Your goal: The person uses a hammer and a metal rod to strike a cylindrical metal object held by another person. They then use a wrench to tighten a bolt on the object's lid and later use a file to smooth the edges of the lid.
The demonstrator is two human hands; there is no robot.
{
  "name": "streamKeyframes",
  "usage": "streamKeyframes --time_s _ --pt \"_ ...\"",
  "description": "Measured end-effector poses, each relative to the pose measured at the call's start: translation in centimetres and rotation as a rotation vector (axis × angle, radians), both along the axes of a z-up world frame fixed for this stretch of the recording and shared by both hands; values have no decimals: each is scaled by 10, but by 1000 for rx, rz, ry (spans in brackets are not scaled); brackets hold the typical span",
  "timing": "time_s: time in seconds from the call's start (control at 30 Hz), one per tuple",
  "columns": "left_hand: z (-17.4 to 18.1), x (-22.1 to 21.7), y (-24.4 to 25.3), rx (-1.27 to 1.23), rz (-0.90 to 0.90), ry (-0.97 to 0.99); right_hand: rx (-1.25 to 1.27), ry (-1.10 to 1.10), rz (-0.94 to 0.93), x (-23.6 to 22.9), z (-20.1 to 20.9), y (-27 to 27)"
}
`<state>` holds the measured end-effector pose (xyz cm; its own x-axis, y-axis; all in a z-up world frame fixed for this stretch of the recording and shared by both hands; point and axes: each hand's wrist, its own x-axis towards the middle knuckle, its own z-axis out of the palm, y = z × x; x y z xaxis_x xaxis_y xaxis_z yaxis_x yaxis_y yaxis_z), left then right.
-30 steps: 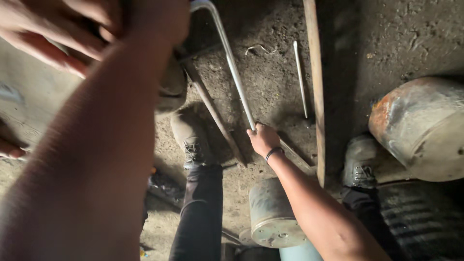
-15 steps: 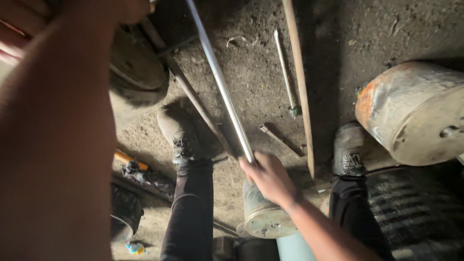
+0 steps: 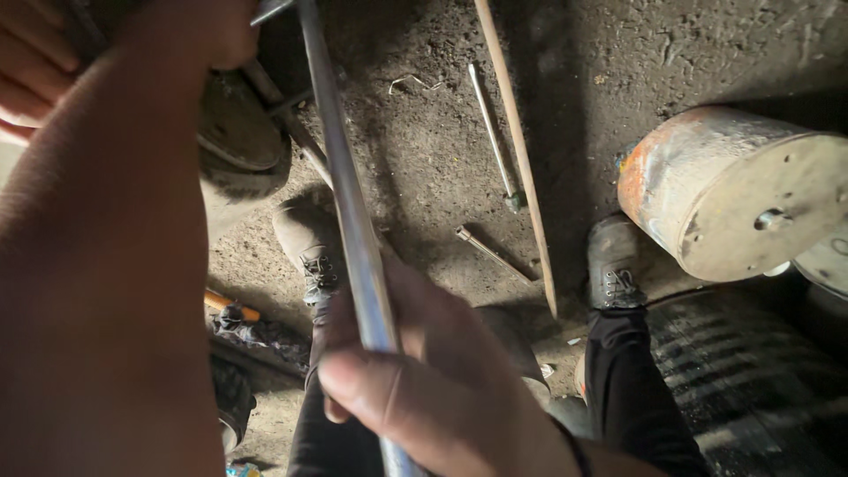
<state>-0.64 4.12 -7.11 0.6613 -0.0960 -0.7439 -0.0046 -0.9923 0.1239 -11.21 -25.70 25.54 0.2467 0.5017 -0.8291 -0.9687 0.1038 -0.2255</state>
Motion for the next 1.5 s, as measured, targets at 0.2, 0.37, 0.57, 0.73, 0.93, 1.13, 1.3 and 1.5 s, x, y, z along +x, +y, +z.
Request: streamKeyframes --time_s 0.2,0.37,0.57,0.73,0.93,1.13,1.3,1.5 --pt "13 -4 -2 69 -5 -9 56 3 -148 10 2 1" --pt "21 -4 -9 121 94 109 56 -2 15 -17 -17 -27" --pt "5 -13 0 81 32 -9 -173 -103 178 -60 -52 -36" --pt "-7 -14 -3 115 12 -22 -597 -944 609 -68 -43 -23" --pt "-8 -16 -3 148 -5 -24 -680 -716 797 -93 -70 -35" --pt "-23 -10 4 151 -18 -28 -923 -1092 1026 -167 -268 -52" --pt "-46 -8 16 160 -214 -89 -1150 -842 1213 -150 -428 1" --pt "-42 -17 20 -20 134 -51 -1053 -882 1079 -167 -373 -38"
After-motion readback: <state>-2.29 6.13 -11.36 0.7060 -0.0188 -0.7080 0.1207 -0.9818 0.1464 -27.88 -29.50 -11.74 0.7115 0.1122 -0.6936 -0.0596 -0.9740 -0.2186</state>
